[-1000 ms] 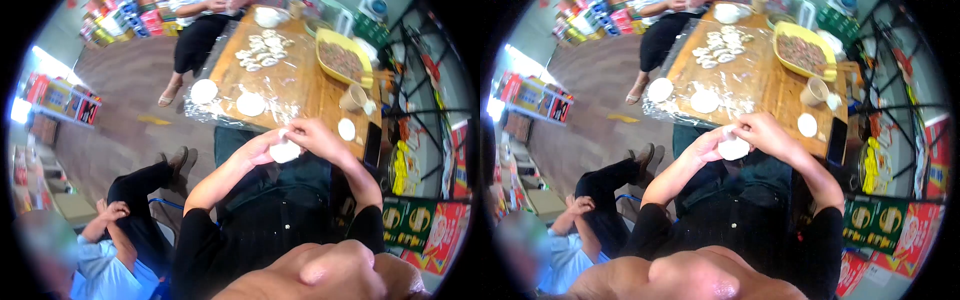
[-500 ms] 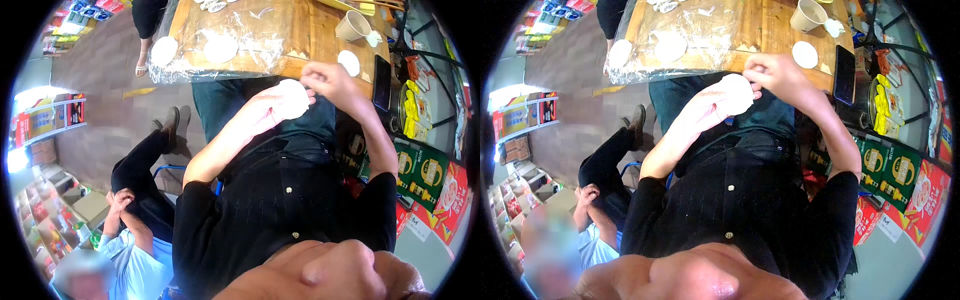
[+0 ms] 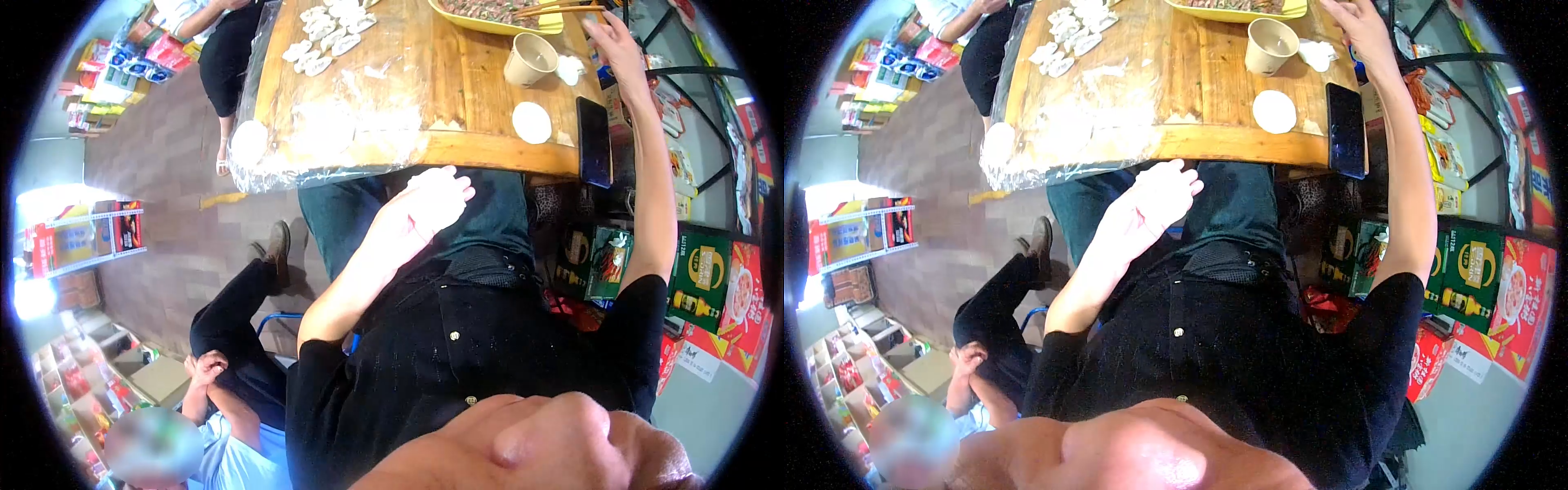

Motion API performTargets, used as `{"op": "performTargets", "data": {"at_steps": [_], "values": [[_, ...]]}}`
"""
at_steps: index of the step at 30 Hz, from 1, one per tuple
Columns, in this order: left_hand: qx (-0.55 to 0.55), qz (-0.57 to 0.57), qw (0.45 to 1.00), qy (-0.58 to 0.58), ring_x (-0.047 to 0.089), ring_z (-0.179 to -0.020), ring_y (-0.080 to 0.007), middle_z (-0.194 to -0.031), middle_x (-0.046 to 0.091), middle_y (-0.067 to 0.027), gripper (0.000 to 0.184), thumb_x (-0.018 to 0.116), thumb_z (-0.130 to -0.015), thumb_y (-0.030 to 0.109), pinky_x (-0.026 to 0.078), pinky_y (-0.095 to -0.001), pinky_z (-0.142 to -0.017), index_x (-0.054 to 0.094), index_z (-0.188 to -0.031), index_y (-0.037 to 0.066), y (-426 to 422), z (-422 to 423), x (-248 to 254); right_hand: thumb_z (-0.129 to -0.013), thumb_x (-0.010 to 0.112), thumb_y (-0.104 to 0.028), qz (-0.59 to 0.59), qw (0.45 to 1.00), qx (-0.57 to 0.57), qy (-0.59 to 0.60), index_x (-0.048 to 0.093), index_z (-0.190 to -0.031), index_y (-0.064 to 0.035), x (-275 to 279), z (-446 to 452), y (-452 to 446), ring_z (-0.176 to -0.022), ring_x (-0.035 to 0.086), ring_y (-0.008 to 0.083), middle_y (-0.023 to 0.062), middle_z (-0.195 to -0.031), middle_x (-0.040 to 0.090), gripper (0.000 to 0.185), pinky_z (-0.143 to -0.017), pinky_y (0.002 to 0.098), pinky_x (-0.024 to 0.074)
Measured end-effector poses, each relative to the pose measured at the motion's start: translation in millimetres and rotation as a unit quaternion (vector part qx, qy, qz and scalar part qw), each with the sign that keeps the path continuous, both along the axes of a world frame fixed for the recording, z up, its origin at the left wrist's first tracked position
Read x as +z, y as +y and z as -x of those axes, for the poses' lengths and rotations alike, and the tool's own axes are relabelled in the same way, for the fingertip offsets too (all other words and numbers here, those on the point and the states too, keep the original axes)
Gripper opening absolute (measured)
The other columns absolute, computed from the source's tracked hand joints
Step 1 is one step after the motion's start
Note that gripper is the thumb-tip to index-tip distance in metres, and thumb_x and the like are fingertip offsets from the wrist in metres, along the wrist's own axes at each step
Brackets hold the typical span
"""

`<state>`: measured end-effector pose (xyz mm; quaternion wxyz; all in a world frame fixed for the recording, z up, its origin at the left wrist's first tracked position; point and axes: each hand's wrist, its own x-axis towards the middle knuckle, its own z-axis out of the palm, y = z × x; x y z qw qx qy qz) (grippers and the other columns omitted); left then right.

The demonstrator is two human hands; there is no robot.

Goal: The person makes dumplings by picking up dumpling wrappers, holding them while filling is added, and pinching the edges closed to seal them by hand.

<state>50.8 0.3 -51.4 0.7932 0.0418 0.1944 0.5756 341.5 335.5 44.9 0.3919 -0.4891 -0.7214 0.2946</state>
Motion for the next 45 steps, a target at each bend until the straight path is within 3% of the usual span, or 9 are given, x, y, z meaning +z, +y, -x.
{"op": "performTargets", "data": {"at_steps": [2, 6, 8, 16, 17, 18, 24, 27, 45], "values": [[0.006, 0.025, 0.999, -0.019, 0.046, -0.128, -0.0407, -0.137, 0.046, -0.0273, 0.051, 0.05, -0.097, 0.018, 0.04, -0.0432, -0.109, 0.035, -0.139, -0.006, 0, 3, 5, -0.085, 0.068, -0.018, 0.047, 0.999, -0.018, 0.021, 0.062, -0.107, -0.0044, 24, 30, -11, -0.076, 0.056, 0.0104, 0.0, -0.087, 0.061, 0.027, -0.069, 0.0269, 0.0476], [0.019, 0.015, 1.0, -0.009, 0.045, -0.129, -0.0403, -0.136, 0.047, -0.0285, 0.051, 0.043, -0.099, 0.021, 0.039, -0.0435, -0.11, 0.032, -0.142, -0.005, -1, 6, 7, -0.087, 0.066, -0.02, -0.155, 0.982, 0.075, 0.078, 0.064, -0.105, -0.0028, 7, 52, 26, -0.071, 0.057, 0.0088, -0.0015, -0.083, 0.062, 0.024, -0.063, 0.0254, 0.0479], [0.022, -0.004, 0.997, 0.071, 0.046, -0.129, -0.0397, -0.136, 0.046, -0.03, 0.054, 0.044, -0.099, 0.023, 0.037, -0.0443, -0.111, 0.03, -0.143, -0.004, -4, 2, 13, -0.089, 0.068, -0.038, 0.001, 0.995, 0.089, -0.046, 0.057, -0.128, -0.0031, -16, 35, 63, -0.075, 0.054, 0.0061, 0.0009, -0.096, 0.063, 0.054, -0.061, 0.0216, 0.0429], [0.024, -0.035, 0.996, 0.081, 0.05, -0.126, -0.0391, -0.131, 0.051, -0.0304, 0.035, 0.049, -0.096, 0.015, 0.04, -0.0447, -0.108, 0.05, -0.125, -0.004, -13, -6, 4, -0.094, 0.062, -0.026, -0.004, 0.992, 0.107, 0.067, 0.064, -0.114, -0.0005, 19, 49, 53, -0.096, 0.064, 0.0122, 0.0061, -0.107, 0.064, 0.033, -0.081, 0.0247, 0.0564], [0.018, -0.028, 0.997, 0.069, 0.05, -0.125, -0.0393, -0.131, 0.051, -0.0304, 0.035, 0.05, -0.095, 0.015, 0.04, -0.0447, -0.109, 0.051, -0.124, -0.004, -14, -7, 4, -0.089, 0.063, -0.02, -0.038, 0.999, 0.033, 0.004, 0.067, -0.095, -0.0016, 66, 63, 0, -0.069, 0.062, 0.0112, 0.0027, -0.081, 0.067, 0.02, -0.062, 0.0259, 0.0495], [0.012, -0.019, 0.998, 0.057, 0.05, -0.125, -0.0395, -0.131, 0.051, -0.0304, 0.034, 0.051, -0.095, 0.015, 0.04, -0.0448, -0.109, 0.051, -0.123, -0.004, -15, -8, 3, -0.09, 0.061, -0.02, -0.002, 0.997, 0.034, 0.07, 0.068, -0.087, -0.0017, 78, 66, -6, -0.072, 0.066, 0.0138, 0.0062, -0.081, 0.069, 0.02, -0.062, 0.026, 0.0508], [-0.035, 0.037, 0.998, 0.04, 0.05, -0.125, -0.0417, -0.132, 0.049, -0.0316, 0.039, 0.056, -0.089, 0.013, 0.039, -0.0448, -0.11, 0.049, -0.123, -0.005, -13, -18, -3, -0.092, 0.061, -0.017, 0.032, 0.967, 0.141, 0.211, 0.064, -0.097, 0.0013, 79, 73, -11, -0.083, 0.069, 0.0215, 0.0101, -0.089, 0.069, 0.02, -0.077, 0.0324, 0.0574], [-0.041, 0.059, 0.997, 0.034, 0.053, -0.121, -0.0387, -0.128, 0.055, -0.0259, 0.043, 0.058, -0.087, 0.012, 0.04, -0.043, -0.109, 0.049, -0.125, -0.005, -15, -23, -9, -0.095, 0.061, -0.024, -0.037, 0.966, 0.194, 0.166, 0.064, -0.113, -0.0002, 36, 76, 34, -0.096, 0.064, 0.0134, 0.0065, -0.105, 0.064, 0.031, -0.086, 0.0266, 0.0563], [-0.059, 0.087, 0.992, 0.074, 0.053, -0.123, -0.0253, -0.134, 0.053, -0.0144, 0.054, 0.058, -0.088, 0.013, 0.039, -0.0399, -0.109, 0.042, -0.136, -0.008, -7, -20, 17, -0.093, 0.06, -0.018, -0.012, 0.985, 0.172, 0.007, 0.067, -0.098, 0.002, 41, 106, 0, -0.08, 0.062, 0.0089, 0.0042, -0.09, 0.067, 0.022, -0.069, 0.0234, 0.0517]]}}
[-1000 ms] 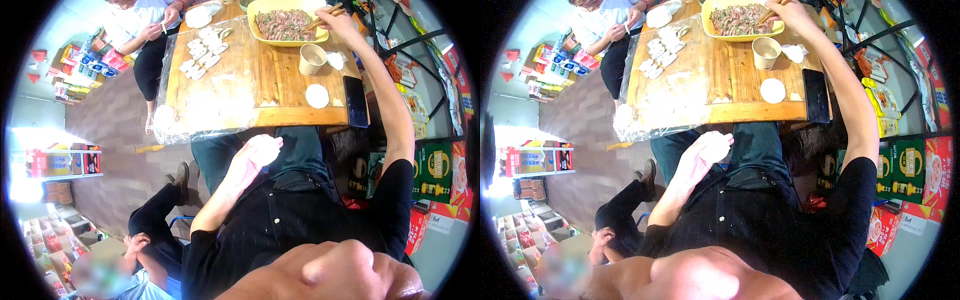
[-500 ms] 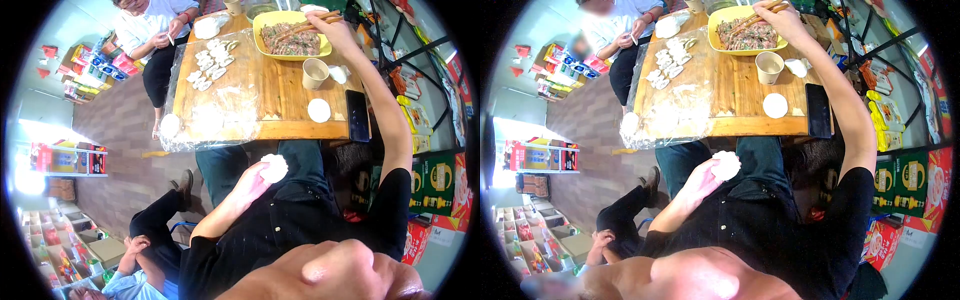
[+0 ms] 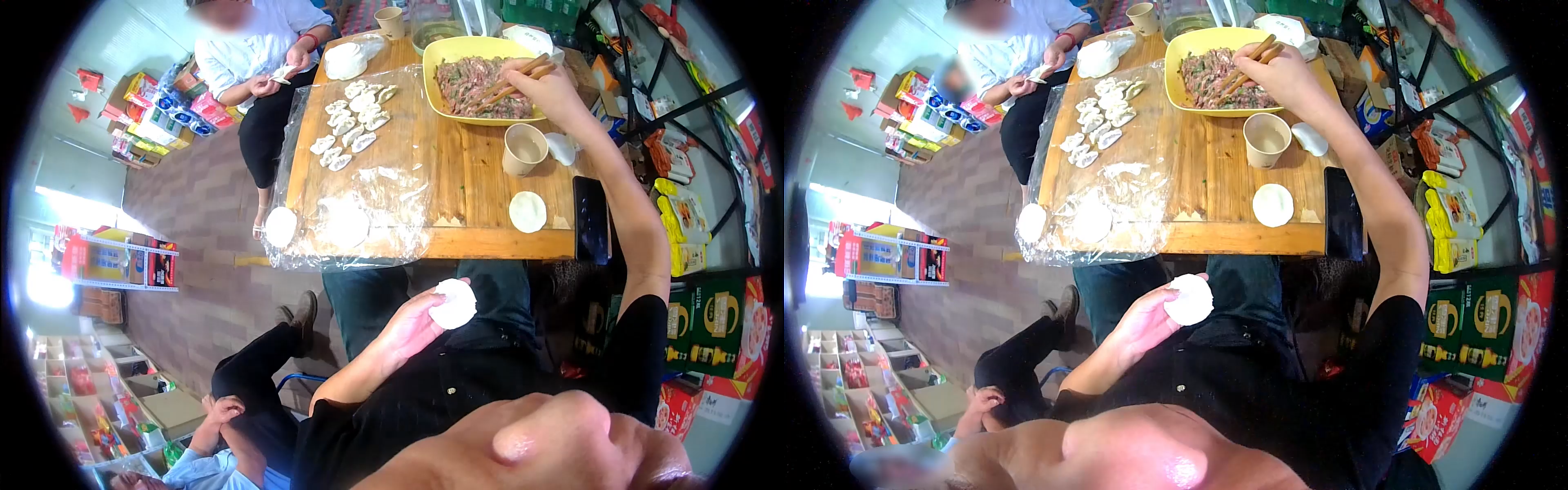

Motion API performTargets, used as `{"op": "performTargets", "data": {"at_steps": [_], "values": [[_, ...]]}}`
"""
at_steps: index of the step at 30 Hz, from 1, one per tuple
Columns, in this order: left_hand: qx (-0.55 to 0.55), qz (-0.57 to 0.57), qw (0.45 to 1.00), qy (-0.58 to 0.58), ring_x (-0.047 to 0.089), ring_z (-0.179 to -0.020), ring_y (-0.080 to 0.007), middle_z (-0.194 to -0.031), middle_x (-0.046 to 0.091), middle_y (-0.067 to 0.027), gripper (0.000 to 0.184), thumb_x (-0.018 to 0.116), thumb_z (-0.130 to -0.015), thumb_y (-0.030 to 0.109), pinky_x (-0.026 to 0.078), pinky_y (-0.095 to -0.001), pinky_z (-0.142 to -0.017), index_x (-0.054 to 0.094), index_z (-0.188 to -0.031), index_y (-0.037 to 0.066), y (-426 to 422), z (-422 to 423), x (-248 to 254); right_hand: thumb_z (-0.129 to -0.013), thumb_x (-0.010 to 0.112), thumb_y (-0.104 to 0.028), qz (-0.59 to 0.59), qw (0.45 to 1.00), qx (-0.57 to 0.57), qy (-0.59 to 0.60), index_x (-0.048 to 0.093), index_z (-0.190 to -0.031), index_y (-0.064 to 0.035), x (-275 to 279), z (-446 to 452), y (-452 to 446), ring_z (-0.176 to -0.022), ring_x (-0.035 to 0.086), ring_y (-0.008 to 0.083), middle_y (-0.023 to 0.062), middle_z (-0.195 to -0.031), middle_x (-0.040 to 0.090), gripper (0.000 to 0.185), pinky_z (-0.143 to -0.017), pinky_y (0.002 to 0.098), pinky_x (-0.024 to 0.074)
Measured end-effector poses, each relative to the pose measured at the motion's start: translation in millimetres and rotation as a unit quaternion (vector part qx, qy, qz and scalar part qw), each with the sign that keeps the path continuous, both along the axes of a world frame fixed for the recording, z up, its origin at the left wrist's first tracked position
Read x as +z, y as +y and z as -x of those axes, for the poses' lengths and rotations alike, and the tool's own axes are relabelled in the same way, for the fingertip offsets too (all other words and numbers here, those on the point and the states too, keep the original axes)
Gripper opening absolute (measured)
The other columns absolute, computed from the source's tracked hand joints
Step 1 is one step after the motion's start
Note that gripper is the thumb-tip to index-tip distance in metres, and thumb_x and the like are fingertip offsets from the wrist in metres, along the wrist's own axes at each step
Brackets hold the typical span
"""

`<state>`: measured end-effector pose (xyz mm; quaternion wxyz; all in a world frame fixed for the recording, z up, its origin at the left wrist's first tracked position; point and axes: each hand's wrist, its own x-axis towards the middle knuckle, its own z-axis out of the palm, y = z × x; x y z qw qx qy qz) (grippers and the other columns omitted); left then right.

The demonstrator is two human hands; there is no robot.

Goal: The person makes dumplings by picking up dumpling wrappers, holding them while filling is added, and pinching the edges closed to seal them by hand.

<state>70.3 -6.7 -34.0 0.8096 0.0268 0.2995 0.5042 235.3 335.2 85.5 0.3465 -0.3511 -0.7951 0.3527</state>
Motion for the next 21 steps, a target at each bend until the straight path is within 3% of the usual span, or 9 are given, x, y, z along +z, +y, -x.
{"op": "performTargets", "data": {"at_steps": [3, 5, 8, 9, 11, 13, 15, 21], "values": [[-0.003, 0.001, 1.0, -0.001, 0.054, -0.122, -0.0252, -0.134, 0.054, -0.0143, 0.055, 0.059, -0.088, 0.012, 0.039, -0.0401, -0.108, 0.042, -0.136, -0.008, 3, 1, 4, -0.093, 0.06, -0.019, 0.001, 1.0, -0.013, -0.001, 0.066, -0.099, 0.0026, -4, 3, 2, -0.082, 0.064, 0.0098, 0.005, -0.092, 0.067, 0.023, -0.07, 0.0237, 0.0533], [-0.006, 0.002, 1.0, 0.0, 0.054, -0.122, -0.0252, -0.133, 0.054, -0.0144, 0.055, 0.06, -0.088, 0.012, 0.039, -0.0401, -0.108, 0.042, -0.136, -0.008, 4, 2, 3, -0.093, 0.06, -0.019, 0.061, 0.994, -0.013, 0.088, 0.065, -0.1, 0.0031, -11, 5, 3, -0.083, 0.064, 0.0105, 0.0053, -0.092, 0.067, 0.023, -0.072, 0.024, 0.0541], [0.009, 0.011, 1.0, 0.001, 0.055, -0.12, -0.025, -0.131, 0.056, -0.0145, 0.055, 0.06, -0.088, 0.012, 0.04, -0.04, -0.108, 0.042, -0.135, -0.008, 1, 1, -2, -0.093, 0.06, -0.019, 0.033, 0.99, 0.01, 0.136, 0.064, -0.098, 0.0033, -7, -7, 7, -0.083, 0.064, 0.0111, 0.0047, -0.09, 0.066, 0.023, -0.073, 0.0242, 0.0545], [0.01, 0.012, 1.0, -0.002, 0.055, -0.12, -0.025, -0.13, 0.056, -0.0145, 0.055, 0.06, -0.088, 0.012, 0.04, -0.0399, -0.108, 0.042, -0.135, -0.008, 0, 2, -5, -0.093, 0.06, -0.019, 0.034, 0.99, 0.01, 0.136, 0.064, -0.098, 0.0033, -4, -10, 8, -0.083, 0.064, 0.0111, 0.0047, -0.09, 0.066, 0.023, -0.073, 0.0242, 0.0545], [0.01, 0.013, 1.0, -0.004, 0.055, -0.12, -0.025, -0.129, 0.056, -0.0146, 0.054, 0.059, -0.088, 0.011, 0.04, -0.0398, -0.108, 0.042, -0.135, -0.008, -2, 3, -8, -0.093, 0.059, -0.024, -0.09, 0.989, -0.036, 0.112, 0.064, -0.094, 0.0018, 6, -16, 10, -0.069, 0.061, 0.0092, 0.004, -0.076, 0.064, 0.026, -0.065, 0.0261, 0.0519], [0.01, 0.012, 1.0, -0.004, 0.055, -0.12, -0.0251, -0.13, 0.056, -0.0147, 0.054, 0.058, -0.088, 0.011, 0.04, -0.0396, -0.108, 0.042, -0.136, -0.008, -3, 3, -8, -0.093, 0.058, -0.024, -0.083, 0.99, -0.05, 0.107, 0.063, -0.091, 0.0024, 16, -19, 3, -0.067, 0.06, 0.009, 0.0032, -0.074, 0.062, 0.027, -0.064, 0.0258, 0.0518], [0.01, 0.011, 1.0, -0.002, 0.055, -0.12, -0.025, -0.13, 0.056, -0.0148, 0.055, 0.058, -0.088, 0.011, 0.04, -0.0395, -0.107, 0.041, -0.136, -0.008, -3, 3, -7, -0.095, 0.057, -0.02, -0.081, 0.994, -0.071, 0.027, 0.061, -0.092, 0.0035, 18, -22, 5, -0.075, 0.061, 0.008, 0.0028, -0.08, 0.063, 0.024, -0.069, 0.0239, 0.0542], [0.011, 0.012, 1.0, -0.003, 0.055, -0.12, -0.0251, -0.131, 0.055, -0.015, 0.055, 0.058, -0.088, 0.012, 0.04, -0.0395, -0.107, 0.041, -0.136, -0.008, -2, 1, -4, -0.095, 0.057, -0.02, -0.052, 0.997, -0.027, 0.044, 0.062, -0.09, 0.0042, 9, -23, 9, -0.074, 0.061, 0.0081, 0.0025, -0.077, 0.062, 0.025, -0.068, 0.0252, 0.0547]]}}
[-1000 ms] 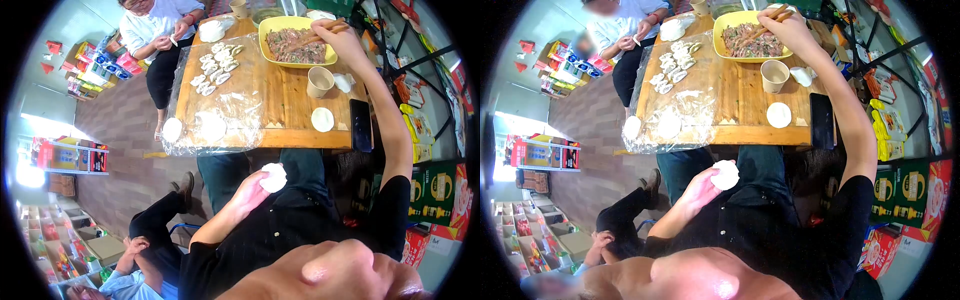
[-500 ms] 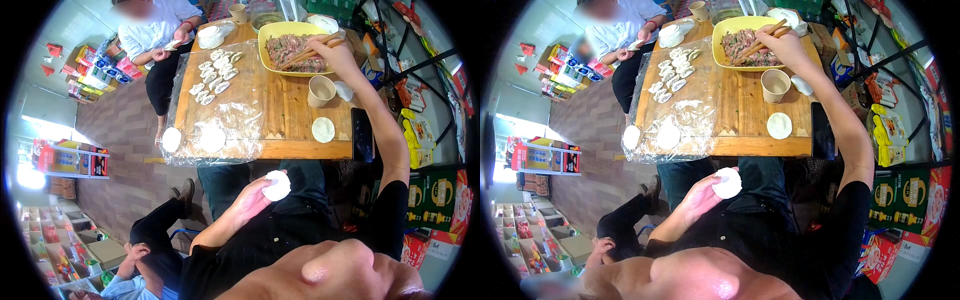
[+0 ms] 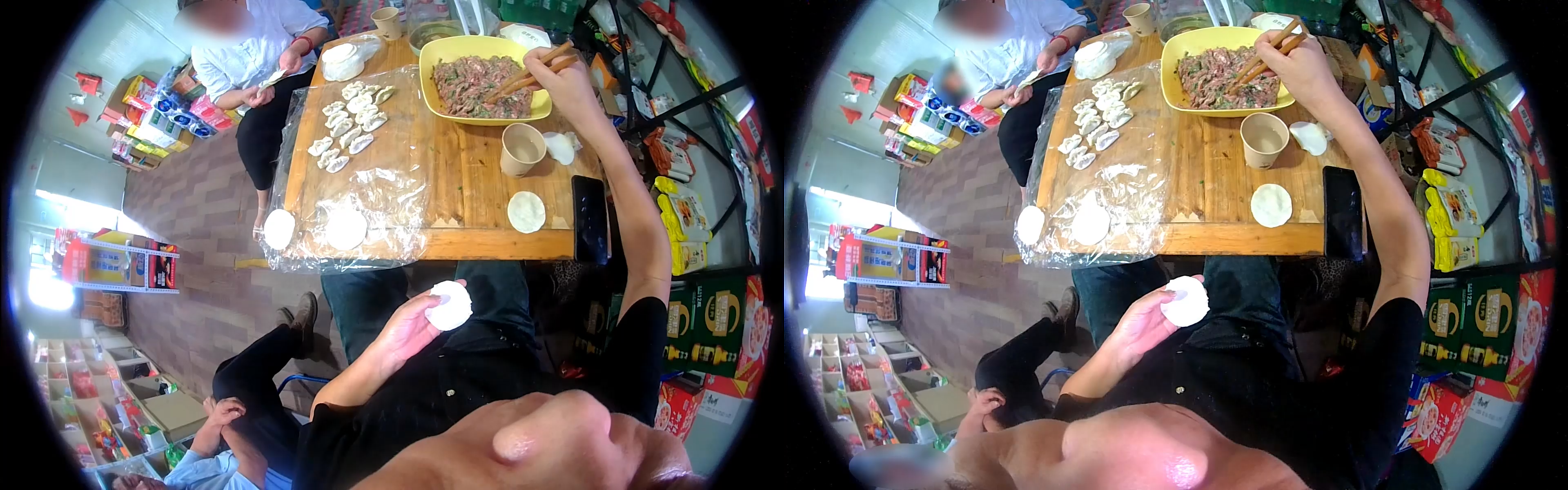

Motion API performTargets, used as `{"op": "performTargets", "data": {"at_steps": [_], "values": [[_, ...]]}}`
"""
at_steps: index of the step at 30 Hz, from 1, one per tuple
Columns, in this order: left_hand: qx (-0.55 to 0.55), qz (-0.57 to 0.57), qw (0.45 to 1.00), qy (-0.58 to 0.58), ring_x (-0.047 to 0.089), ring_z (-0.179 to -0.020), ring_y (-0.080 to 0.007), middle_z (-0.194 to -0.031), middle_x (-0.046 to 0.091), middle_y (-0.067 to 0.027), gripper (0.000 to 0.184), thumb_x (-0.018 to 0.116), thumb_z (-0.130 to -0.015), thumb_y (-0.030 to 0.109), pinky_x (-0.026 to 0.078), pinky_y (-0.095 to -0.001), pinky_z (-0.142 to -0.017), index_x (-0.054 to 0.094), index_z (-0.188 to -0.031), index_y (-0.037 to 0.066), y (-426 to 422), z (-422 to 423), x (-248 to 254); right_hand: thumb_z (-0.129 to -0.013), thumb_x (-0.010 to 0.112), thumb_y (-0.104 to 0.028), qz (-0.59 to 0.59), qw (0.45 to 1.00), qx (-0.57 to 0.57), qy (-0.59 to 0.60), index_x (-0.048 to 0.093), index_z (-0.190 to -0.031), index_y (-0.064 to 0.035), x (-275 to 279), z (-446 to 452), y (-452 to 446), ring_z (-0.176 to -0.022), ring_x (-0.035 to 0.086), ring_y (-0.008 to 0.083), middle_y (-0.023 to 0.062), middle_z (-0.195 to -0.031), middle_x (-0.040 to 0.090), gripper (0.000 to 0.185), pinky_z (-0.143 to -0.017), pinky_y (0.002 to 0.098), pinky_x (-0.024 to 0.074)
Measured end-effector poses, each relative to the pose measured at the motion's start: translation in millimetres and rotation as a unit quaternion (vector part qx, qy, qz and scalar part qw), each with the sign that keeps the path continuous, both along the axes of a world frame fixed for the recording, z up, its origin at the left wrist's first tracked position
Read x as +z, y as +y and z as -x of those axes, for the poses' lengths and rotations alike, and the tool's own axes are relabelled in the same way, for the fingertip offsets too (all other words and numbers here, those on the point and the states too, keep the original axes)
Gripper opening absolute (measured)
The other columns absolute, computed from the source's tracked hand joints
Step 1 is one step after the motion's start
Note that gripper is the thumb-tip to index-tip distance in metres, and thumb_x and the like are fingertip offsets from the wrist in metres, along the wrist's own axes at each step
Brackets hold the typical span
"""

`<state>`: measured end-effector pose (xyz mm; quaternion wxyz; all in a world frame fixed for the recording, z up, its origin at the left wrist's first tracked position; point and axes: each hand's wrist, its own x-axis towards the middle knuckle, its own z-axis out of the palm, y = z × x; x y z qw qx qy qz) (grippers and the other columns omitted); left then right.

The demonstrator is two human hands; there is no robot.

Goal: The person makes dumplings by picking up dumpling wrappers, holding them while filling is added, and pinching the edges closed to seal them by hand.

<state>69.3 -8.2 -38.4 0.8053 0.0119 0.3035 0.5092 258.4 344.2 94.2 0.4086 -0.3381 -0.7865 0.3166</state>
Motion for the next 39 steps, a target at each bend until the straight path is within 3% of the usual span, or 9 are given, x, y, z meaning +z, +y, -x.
{"op": "performTargets", "data": {"at_steps": [7, 9, 15, 24, 31, 37, 39], "values": [[0.0, 0.007, 1.0, 0.005, 0.055, -0.119, -0.0249, -0.13, 0.056, -0.0145, 0.054, 0.058, -0.088, 0.012, 0.04, -0.0393, -0.107, 0.042, -0.136, -0.008, 0, -1, -2, -0.094, 0.058, -0.022, 0.022, 0.999, 0.007, 0.022, 0.064, -0.093, 0.0013, -10, 5, -11, -0.073, 0.061, 0.007, 0.0021, -0.079, 0.063, 0.024, -0.064, 0.0235, 0.0521], [-0.003, 0.004, 1.0, 0.005, 0.056, -0.119, -0.0249, -0.13, 0.056, -0.0144, 0.054, 0.058, -0.088, 0.012, 0.04, -0.0393, -0.107, 0.042, -0.136, -0.008, 1, -2, 0, -0.094, 0.058, -0.021, 0.075, 0.995, 0.026, 0.06, 0.064, -0.096, 0.002, -16, 7, -9, -0.077, 0.063, 0.0081, 0.0032, -0.083, 0.064, 0.024, -0.067, 0.0238, 0.0541], [0.002, 0.001, 1.0, 0.01, 0.056, -0.119, -0.0248, -0.129, 0.057, -0.0144, 0.054, 0.058, -0.088, 0.012, 0.04, -0.0392, -0.107, 0.042, -0.135, -0.008, 1, -3, 4, -0.095, 0.059, -0.016, 0.064, 0.981, 0.057, 0.173, 0.065, -0.099, 0.0024, -16, 1, 5, -0.082, 0.064, 0.0107, 0.004, -0.092, 0.065, 0.019, -0.071, 0.0247, 0.0571], [0.004, 0.001, 1.0, 0.007, 0.056, -0.118, -0.0247, -0.128, 0.057, -0.0146, 0.054, 0.058, -0.088, 0.012, 0.04, -0.039, -0.107, 0.042, -0.135, -0.008, -2, -3, -2, -0.093, 0.061, -0.016, 0.042, 0.999, 0.019, 0.026, 0.065, -0.103, 0.0024, -20, -1, -4, -0.083, 0.065, 0.0115, 0.0062, -0.095, 0.066, 0.021, -0.071, 0.0257, 0.0567], [-0.001, 0.003, 1.0, 0.011, 0.056, -0.119, -0.0245, -0.13, 0.056, -0.0139, 0.053, 0.057, -0.088, 0.012, 0.041, -0.0391, -0.106, 0.043, -0.135, -0.008, -3, -2, -4, -0.093, 0.062, -0.017, 0.148, 0.987, 0.041, 0.055, 0.064, -0.106, 0.0033, -14, -10, -3, -0.085, 0.066, 0.0135, 0.0075, -0.096, 0.065, 0.024, -0.072, 0.0249, 0.0576], [-0.014, -0.004, 1.0, 0.012, 0.056, -0.119, -0.0243, -0.13, 0.056, -0.0137, 0.052, 0.057, -0.088, 0.011, 0.04, -0.0388, -0.107, 0.043, -0.135, -0.008, 2, -3, -1, -0.093, 0.062, -0.018, 0.207, 0.964, 0.064, 0.154, 0.063, -0.108, 0.0037, -43, -1, 5, -0.087, 0.065, 0.0141, 0.0079, -0.099, 0.063, 0.026, -0.074, 0.0254, 0.0583], [-0.007, -0.003, 1.0, 0.017, 0.056, -0.118, -0.0242, -0.129, 0.056, -0.0135, 0.053, 0.058, -0.088, 0.011, 0.041, -0.0387, -0.107, 0.043, -0.135, -0.008, 3, -5, 6, -0.094, 0.062, -0.018, 0.207, 0.948, 0.036, 0.237, 0.062, -0.108, 0.0043, -48, 4, 4, -0.09, 0.063, 0.0137, 0.0085, -0.103, 0.061, 0.027, -0.078, 0.0269, 0.058]]}}
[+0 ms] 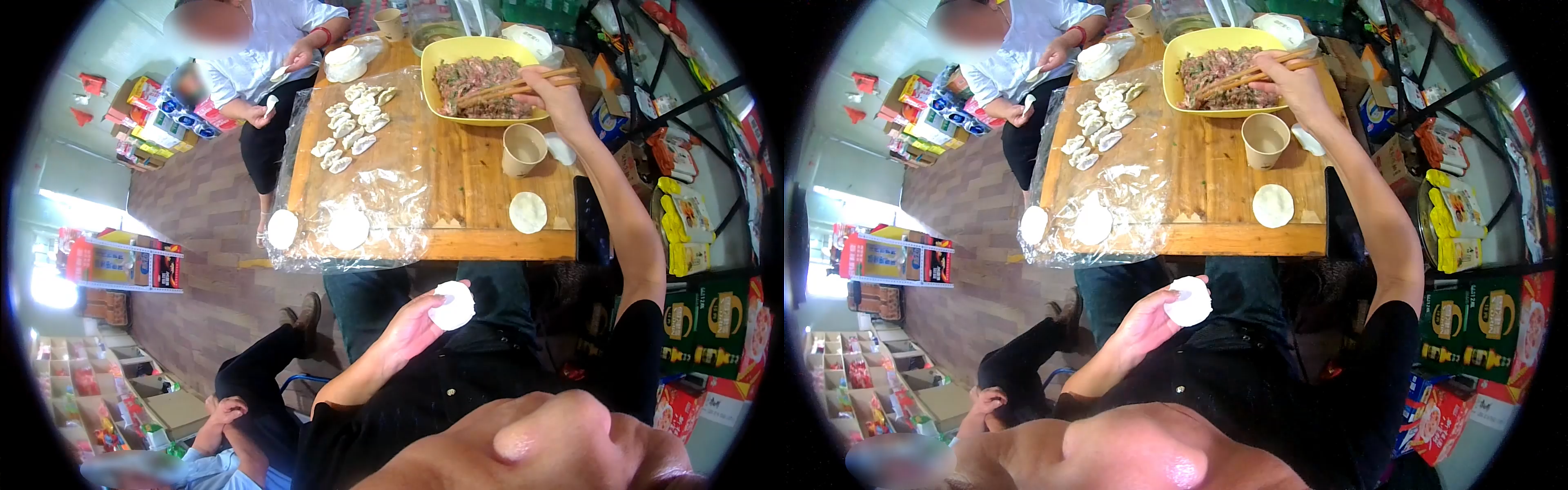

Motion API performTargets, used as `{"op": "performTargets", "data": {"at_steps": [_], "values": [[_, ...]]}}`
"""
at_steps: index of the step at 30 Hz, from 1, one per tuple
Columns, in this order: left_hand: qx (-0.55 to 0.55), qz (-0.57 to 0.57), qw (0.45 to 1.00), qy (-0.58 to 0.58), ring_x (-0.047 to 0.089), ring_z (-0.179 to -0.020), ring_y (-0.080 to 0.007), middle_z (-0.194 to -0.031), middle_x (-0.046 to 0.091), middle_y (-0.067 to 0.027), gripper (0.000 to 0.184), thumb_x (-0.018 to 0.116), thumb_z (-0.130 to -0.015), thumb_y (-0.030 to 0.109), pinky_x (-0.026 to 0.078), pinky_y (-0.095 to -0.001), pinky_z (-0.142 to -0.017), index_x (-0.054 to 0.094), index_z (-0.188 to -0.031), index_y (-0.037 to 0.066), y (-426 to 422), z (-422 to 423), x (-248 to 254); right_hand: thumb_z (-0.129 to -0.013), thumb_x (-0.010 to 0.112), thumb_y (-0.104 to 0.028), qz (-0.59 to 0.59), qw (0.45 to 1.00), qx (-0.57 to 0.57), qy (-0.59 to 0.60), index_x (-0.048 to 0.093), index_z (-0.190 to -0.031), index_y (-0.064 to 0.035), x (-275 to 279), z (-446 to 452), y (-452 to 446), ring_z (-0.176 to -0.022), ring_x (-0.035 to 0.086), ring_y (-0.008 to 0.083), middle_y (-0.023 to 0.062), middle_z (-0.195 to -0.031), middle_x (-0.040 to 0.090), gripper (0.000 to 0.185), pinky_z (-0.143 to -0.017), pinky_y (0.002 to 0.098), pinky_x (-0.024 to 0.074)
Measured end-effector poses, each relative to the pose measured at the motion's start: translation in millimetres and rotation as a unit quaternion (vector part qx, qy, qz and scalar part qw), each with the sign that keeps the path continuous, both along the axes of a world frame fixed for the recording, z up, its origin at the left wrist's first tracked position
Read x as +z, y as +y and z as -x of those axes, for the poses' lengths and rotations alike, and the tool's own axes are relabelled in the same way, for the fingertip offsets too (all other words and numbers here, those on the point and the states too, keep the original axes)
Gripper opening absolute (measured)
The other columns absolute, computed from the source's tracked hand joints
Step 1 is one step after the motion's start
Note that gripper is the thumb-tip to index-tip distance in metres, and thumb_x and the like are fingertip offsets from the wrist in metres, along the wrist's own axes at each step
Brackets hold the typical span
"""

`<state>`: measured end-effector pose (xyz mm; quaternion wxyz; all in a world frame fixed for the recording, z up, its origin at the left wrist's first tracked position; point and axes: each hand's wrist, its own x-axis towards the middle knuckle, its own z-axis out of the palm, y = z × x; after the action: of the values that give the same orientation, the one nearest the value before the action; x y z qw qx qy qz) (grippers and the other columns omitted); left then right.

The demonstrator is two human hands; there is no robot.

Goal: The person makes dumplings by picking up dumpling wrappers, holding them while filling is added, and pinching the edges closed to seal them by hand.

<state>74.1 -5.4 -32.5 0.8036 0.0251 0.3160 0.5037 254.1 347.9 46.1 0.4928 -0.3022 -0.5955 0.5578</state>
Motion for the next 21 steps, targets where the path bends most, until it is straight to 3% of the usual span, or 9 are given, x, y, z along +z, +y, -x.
{"op": "performTargets", "data": {"at_steps": [7, 11, 14, 21], "values": [[0.016, -0.021, 1.0, 0.017, 0.056, -0.118, -0.0243, -0.127, 0.058, -0.0142, 0.056, 0.059, -0.087, 0.012, 0.04, -0.0381, -0.106, 0.042, -0.136, -0.008, -1, 6, -3, -0.095, 0.061, -0.018, -0.018, 0.998, -0.024, 0.052, 0.062, -0.108, 0.0032, -6, -11, 11, -0.092, 0.062, 0.0136, 0.0071, -0.103, 0.061, 0.025, -0.083, 0.0294, 0.0566], [0.012, -0.028, 0.999, 0.014, 0.056, -0.118, -0.0245, -0.126, 0.059, -0.0147, 0.057, 0.06, -0.086, 0.012, 0.04, -0.038, -0.106, 0.041, -0.136, -0.008, 0, 7, -1, -0.094, 0.061, -0.019, -0.022, 0.997, -0.026, 0.069, 0.063, -0.107, 0.002, -1, -16, 8, -0.09, 0.062, 0.0133, 0.0069, -0.1, 0.061, 0.024, -0.079, 0.0298, 0.0574], [0.009, -0.027, 1.0, 0.005, 0.056, -0.118, -0.0243, -0.126, 0.058, -0.0142, 0.056, 0.059, -0.086, 0.012, 0.04, -0.0381, -0.106, 0.042, -0.136, -0.008, 0, 3, -2, -0.094, 0.061, -0.02, -0.032, 0.998, -0.011, 0.049, 0.063, -0.108, 0.002, 5, -19, 3, -0.093, 0.062, 0.0136, 0.0076, -0.102, 0.062, 0.026, -0.082, 0.0308, 0.057], [0.005, -0.026, 1.0, 0.007, 0.055, -0.118, -0.0234, -0.13, 0.056, -0.0129, 0.054, 0.059, -0.087, 0.012, 0.041, -0.0382, -0.106, 0.044, -0.135, -0.007, 0, 0, -5, -0.094, 0.061, -0.019, -0.025, 0.998, 0.002, -0.049, 0.061, -0.111, 0.0033, -5, -5, 4, -0.089, 0.065, 0.0169, 0.0082, -0.103, 0.062, 0.029, -0.074, 0.0279, 0.0582]]}}
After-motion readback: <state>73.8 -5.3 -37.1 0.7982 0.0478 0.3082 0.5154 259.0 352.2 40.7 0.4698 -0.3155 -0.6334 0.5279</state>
